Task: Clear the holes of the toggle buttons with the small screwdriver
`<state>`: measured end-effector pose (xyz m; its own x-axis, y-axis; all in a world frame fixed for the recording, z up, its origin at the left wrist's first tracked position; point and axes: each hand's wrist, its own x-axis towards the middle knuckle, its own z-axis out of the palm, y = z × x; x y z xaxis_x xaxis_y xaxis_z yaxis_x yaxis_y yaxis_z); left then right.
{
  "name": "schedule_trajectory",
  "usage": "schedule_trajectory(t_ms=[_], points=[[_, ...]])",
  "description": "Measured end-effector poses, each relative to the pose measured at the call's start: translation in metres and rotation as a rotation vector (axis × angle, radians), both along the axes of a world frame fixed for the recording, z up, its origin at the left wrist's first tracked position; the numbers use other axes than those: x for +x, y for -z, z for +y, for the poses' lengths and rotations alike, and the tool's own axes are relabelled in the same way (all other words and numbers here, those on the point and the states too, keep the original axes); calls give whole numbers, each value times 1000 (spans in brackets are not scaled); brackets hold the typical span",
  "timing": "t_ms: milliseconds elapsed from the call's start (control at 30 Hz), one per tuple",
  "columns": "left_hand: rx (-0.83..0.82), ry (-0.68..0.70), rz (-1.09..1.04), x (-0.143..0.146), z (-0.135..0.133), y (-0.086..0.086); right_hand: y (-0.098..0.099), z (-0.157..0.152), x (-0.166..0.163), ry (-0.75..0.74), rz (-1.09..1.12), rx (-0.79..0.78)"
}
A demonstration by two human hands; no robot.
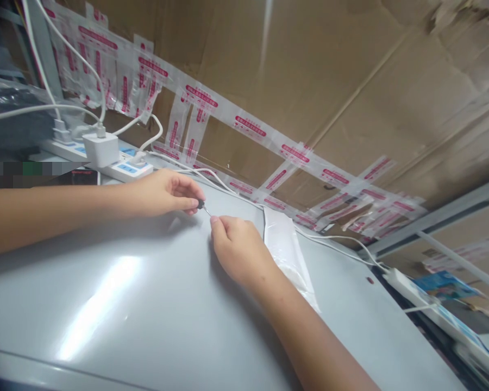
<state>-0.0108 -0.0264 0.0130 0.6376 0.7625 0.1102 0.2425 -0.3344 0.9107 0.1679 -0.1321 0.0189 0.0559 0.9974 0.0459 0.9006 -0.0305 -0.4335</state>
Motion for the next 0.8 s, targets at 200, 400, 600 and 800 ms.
schedule_trajectory(t_ms=[200,400,600,800], points=[[56,4,7,0,0,2,-1,0,0,-25,24,-12],[82,-18,52,0,-3,0,-1,-2,-2,-58,-64,-5],[169,-36,106,1,-5,-1,-1,-4,-6,-60,-154,43],[119,-38,12,0,-9,-6,-2,-4,-6,-39,-147,78]])
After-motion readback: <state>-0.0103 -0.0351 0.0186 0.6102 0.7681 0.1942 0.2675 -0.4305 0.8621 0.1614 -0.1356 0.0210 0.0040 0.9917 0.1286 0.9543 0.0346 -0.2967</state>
